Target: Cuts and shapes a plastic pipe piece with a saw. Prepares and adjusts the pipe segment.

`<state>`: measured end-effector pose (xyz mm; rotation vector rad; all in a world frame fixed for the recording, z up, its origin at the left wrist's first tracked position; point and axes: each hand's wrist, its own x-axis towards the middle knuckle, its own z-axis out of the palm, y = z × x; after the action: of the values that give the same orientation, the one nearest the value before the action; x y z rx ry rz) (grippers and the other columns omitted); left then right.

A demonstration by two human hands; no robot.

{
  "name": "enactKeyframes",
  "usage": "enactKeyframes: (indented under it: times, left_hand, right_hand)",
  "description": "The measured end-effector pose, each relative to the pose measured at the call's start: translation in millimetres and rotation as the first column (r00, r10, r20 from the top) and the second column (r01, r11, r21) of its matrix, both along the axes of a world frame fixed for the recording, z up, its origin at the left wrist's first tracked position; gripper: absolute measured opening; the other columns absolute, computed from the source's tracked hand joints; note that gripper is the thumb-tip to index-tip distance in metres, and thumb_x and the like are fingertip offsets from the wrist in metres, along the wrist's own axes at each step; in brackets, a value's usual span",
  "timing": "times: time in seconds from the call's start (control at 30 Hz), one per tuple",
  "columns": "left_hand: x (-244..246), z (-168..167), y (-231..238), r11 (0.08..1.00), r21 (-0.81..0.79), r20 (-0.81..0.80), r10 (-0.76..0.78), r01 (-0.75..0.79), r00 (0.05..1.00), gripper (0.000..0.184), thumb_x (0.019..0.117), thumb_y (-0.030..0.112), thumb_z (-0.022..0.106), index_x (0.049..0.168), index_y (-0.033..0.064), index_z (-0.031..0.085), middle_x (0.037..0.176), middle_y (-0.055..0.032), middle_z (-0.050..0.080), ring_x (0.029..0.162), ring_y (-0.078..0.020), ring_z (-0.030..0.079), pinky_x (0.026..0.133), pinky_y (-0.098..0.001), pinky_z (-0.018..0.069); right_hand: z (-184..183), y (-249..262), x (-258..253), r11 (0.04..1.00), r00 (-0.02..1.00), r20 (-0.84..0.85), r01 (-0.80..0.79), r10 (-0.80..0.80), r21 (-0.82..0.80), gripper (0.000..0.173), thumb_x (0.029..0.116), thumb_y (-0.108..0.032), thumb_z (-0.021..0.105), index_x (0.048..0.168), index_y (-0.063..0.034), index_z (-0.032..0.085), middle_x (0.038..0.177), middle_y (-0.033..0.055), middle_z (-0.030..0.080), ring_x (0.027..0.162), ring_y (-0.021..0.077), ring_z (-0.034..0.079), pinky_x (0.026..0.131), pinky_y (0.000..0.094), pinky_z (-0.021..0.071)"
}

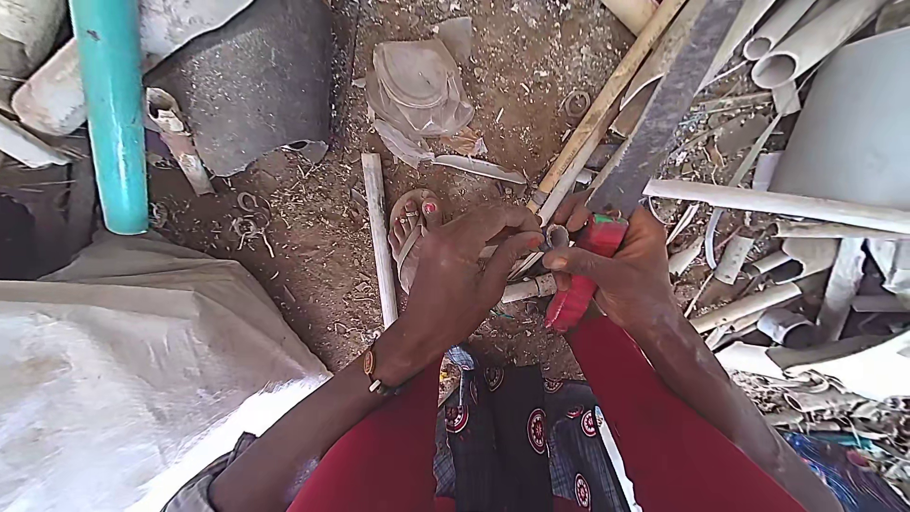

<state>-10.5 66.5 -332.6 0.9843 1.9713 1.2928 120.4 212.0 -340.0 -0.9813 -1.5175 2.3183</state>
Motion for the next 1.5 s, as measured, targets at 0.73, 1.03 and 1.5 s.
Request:
enactKeyframes:
  times: [0.73,1.03,1.5]
  left_hand:
    - [-3.7,-5.1,-6.7,0.943,-0.191,0.618,0.332,-0.274,0.712,0.018,0.1096,0.009,0.038,0.124,0.0138,0.048,0.109,-0.0026,0.065,0.066,-0.0113,0.068,0.061,-0.0264,0.0627]
    - [-9.1,2.1,-4.4,0.998,-0.038,0.012,0.048,-0.047,0.999,0.021,0.1005,0.023,0.060,0.112,0.0111,0.074,0.135,-0.0070,0.058,0.115,-0.0115,0.062,0.092,-0.0275,0.0571]
    - [-2.6,5.5,-9.6,0.924,-0.237,0.427,-0.180,0.302,0.886,0.031,0.1049,0.045,0.054,0.116,0.0175,0.065,0.071,0.0078,0.062,0.057,-0.0019,0.059,0.051,-0.0197,0.0509]
  right_hand:
    - [-7.5,10.5,14.5,0.958,0.960,-0.268,-0.146,0.078,-0.245,0.023,0.0787,0.002,0.079,0.092,-0.0129,0.069,0.104,0.0082,0.074,0.068,0.0093,0.070,0.059,0.0234,0.0616]
    - [-8.4,10.3,10.2,0.928,0.964,-0.267,-0.092,-0.008,-0.360,0.018,0.0829,-0.003,0.080,0.094,-0.0100,0.067,0.104,0.0091,0.070,0.067,0.0112,0.070,0.056,0.0258,0.0629]
    - [-8.9,8.8,9.6,0.934,0.978,-0.204,-0.043,-0.032,-0.356,0.019,0.0856,-0.001,0.075,0.099,-0.0095,0.064,0.105,0.0112,0.071,0.067,0.0118,0.069,0.057,0.0261,0.0618]
